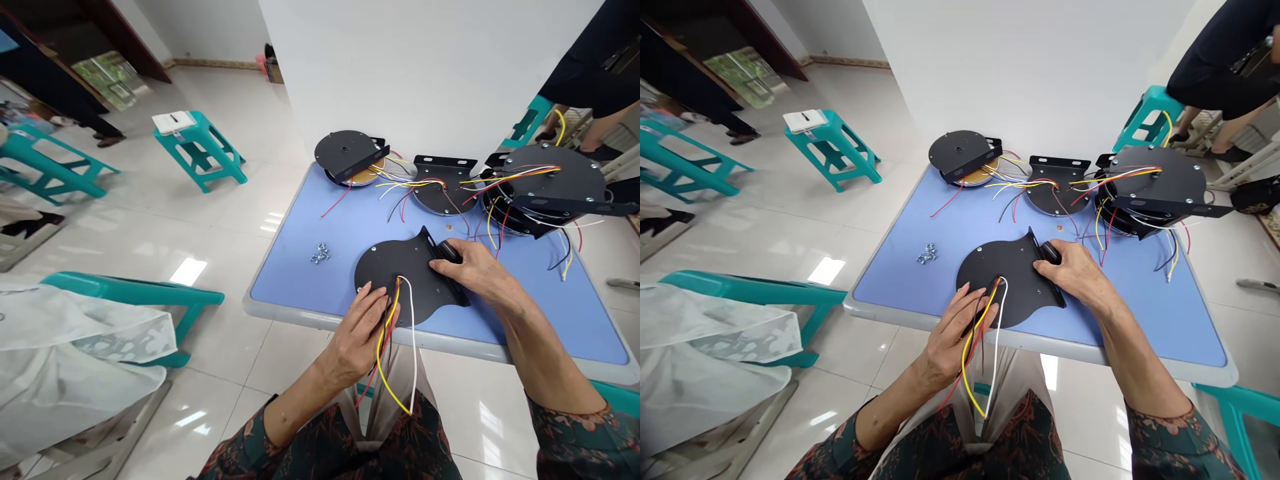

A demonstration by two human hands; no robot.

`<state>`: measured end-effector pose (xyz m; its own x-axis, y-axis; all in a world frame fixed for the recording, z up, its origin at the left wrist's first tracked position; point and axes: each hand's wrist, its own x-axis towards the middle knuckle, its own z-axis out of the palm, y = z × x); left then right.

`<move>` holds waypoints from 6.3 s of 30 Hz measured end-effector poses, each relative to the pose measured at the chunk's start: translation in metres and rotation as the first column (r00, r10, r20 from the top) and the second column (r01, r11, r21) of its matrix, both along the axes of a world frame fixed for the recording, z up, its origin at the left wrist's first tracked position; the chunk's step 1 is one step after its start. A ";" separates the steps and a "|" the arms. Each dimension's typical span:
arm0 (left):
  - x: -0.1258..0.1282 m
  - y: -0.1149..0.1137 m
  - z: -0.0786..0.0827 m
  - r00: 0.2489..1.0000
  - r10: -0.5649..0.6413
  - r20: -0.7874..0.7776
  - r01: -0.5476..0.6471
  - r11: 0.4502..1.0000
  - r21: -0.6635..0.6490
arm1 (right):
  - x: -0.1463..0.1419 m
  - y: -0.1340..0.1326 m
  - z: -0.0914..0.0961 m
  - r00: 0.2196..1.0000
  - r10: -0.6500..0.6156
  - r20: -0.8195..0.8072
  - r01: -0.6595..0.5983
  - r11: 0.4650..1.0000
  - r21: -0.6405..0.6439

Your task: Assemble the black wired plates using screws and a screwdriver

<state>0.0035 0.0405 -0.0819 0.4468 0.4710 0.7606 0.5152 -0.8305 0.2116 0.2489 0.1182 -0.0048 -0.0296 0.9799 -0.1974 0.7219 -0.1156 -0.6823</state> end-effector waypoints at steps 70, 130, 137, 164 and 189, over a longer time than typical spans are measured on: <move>0.023 0.016 -0.020 0.998 0.035 -0.054 -0.029 0.995 0.095 | -0.170 0.042 0.023 0.604 0.421 0.677 -0.652 0.749 0.117; 0.010 0.011 -0.012 0.999 -0.038 -0.010 0.038 0.999 0.015 | -0.068 -0.089 0.022 0.722 0.319 0.614 -0.504 0.850 0.152; 0.010 0.011 -0.012 0.999 -0.040 0.000 0.040 0.999 0.010 | -0.063 -0.090 0.018 0.767 0.314 0.560 -0.499 0.840 0.212; 0.011 0.012 -0.013 0.999 -0.030 0.020 0.029 0.999 0.039 | -0.063 -0.092 0.003 0.877 0.227 0.424 -0.391 0.850 0.354; 0.014 0.013 -0.015 0.998 -0.010 0.056 0.004 0.996 0.094 | -0.066 -0.101 -0.023 0.994 0.089 0.059 -0.105 0.722 0.684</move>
<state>0.0172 0.0537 -0.0972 0.4046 0.3937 0.8254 0.4988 -0.8515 0.1616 0.1826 0.0170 -0.0273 -0.1361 0.8401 0.5251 0.7173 0.4492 -0.5326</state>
